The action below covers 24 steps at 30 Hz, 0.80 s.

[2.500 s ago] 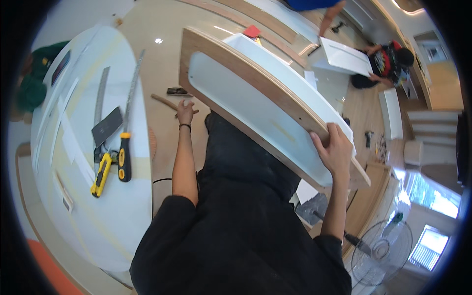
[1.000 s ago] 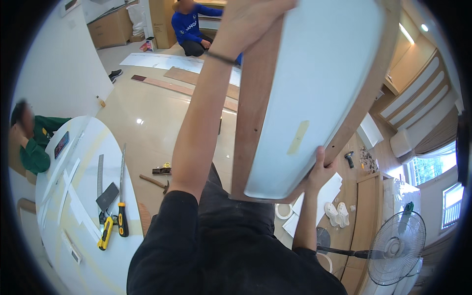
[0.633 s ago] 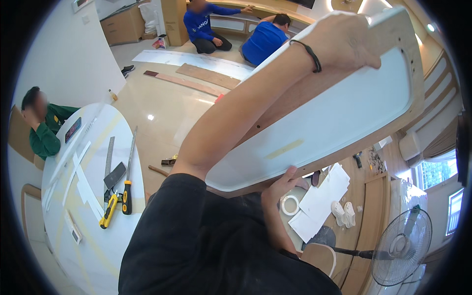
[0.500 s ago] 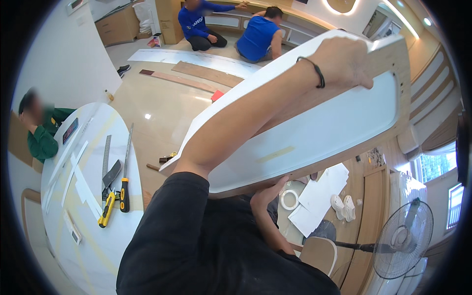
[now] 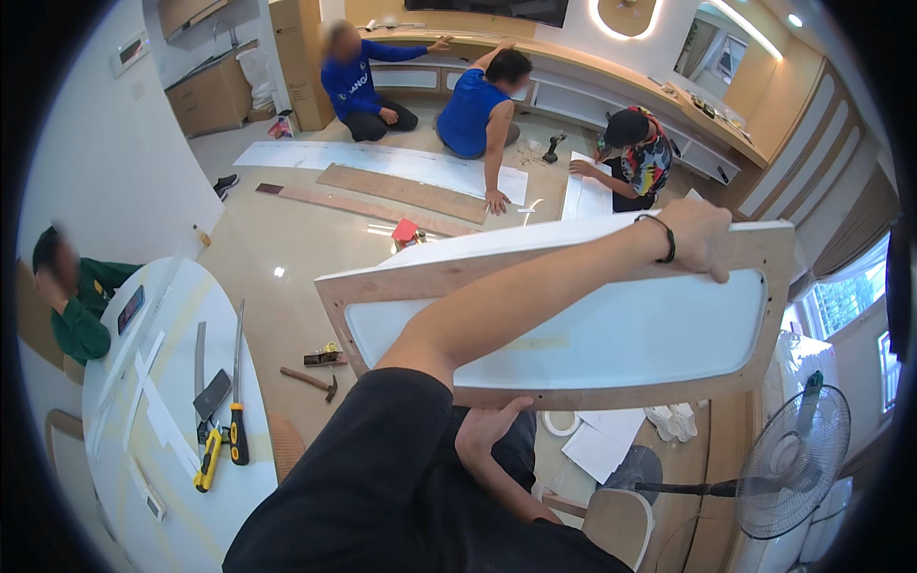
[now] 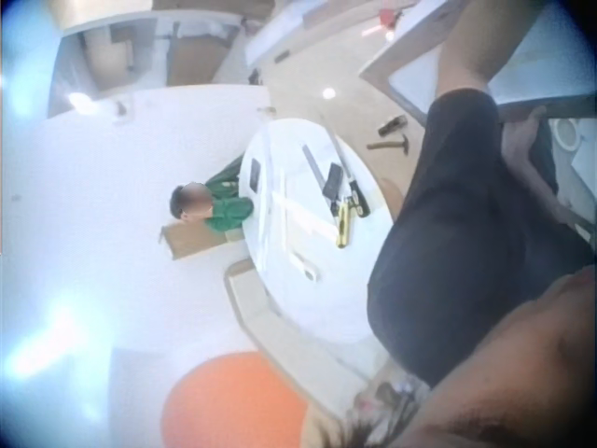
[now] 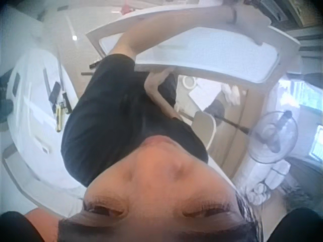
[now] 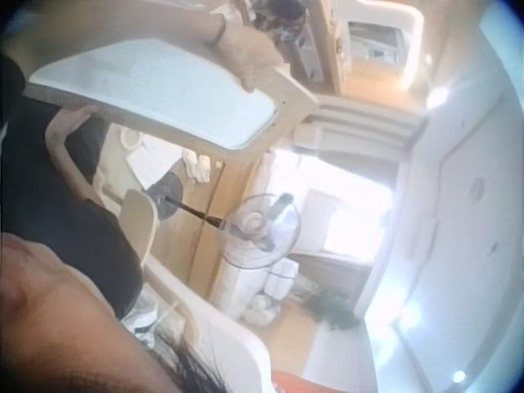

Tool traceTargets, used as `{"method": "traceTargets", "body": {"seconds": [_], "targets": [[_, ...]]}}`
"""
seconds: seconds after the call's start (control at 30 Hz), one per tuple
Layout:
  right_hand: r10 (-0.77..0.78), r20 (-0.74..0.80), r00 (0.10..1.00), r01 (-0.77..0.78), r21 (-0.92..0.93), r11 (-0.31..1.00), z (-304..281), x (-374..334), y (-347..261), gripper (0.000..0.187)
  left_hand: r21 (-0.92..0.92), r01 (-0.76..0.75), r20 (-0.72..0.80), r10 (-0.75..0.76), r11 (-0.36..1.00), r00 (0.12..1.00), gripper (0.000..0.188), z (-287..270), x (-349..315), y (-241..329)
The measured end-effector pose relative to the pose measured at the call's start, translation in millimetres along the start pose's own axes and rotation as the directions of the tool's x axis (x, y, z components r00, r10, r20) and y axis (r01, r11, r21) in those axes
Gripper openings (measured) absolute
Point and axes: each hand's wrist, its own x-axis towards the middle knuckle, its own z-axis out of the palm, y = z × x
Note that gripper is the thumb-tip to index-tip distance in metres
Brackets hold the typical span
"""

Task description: The person assembles a white drawer unit by hand, fitting side panels and a bottom panel into place. They align edges and press components together to form the box structure.

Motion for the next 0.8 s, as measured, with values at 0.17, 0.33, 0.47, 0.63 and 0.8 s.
{"method": "traceTargets", "body": {"seconds": [0.17, 0.33, 0.47, 0.63, 0.8], "targets": [[-0.025, 0.012, 1.0, 0.025, -0.003, 1.0, -19.7, -7.3, 4.8, 0.084, -0.071, 0.012, 0.059, -0.008, 0.997, 0.998, 0.069, 36.4, -3.3, -14.2], [0.034, -0.055, 0.998, -0.037, -0.057, 0.998, -39.4, -14.7, 11.1, 0.089, -0.208, 0.105, 0.14, -0.077, 0.973, 0.987, 0.07, 50.7, -19.5, -33.0], [0.065, -0.041, 0.997, -0.07, -0.138, 0.988, -54.0, -15.6, 16.5, 0.088, -0.281, 0.18, 0.166, -0.137, 0.943, 0.977, 0.072, 61.1, -29.2, -48.7], [0.118, 0.017, 0.993, -0.114, -0.141, 0.983, -68.5, -17.4, 24.0, 0.088, -0.359, 0.243, 0.233, -0.165, 0.901, 0.958, 0.074, 81.2, -31.6, -58.1], [0.278, 0.027, 0.96, -0.269, -0.18, 0.946, -74.5, -20.4, 18.0, 0.085, -0.329, 0.247, 0.219, -0.181, 0.911, 0.959, 0.077, 88.0, -37.1, -61.7]]}}
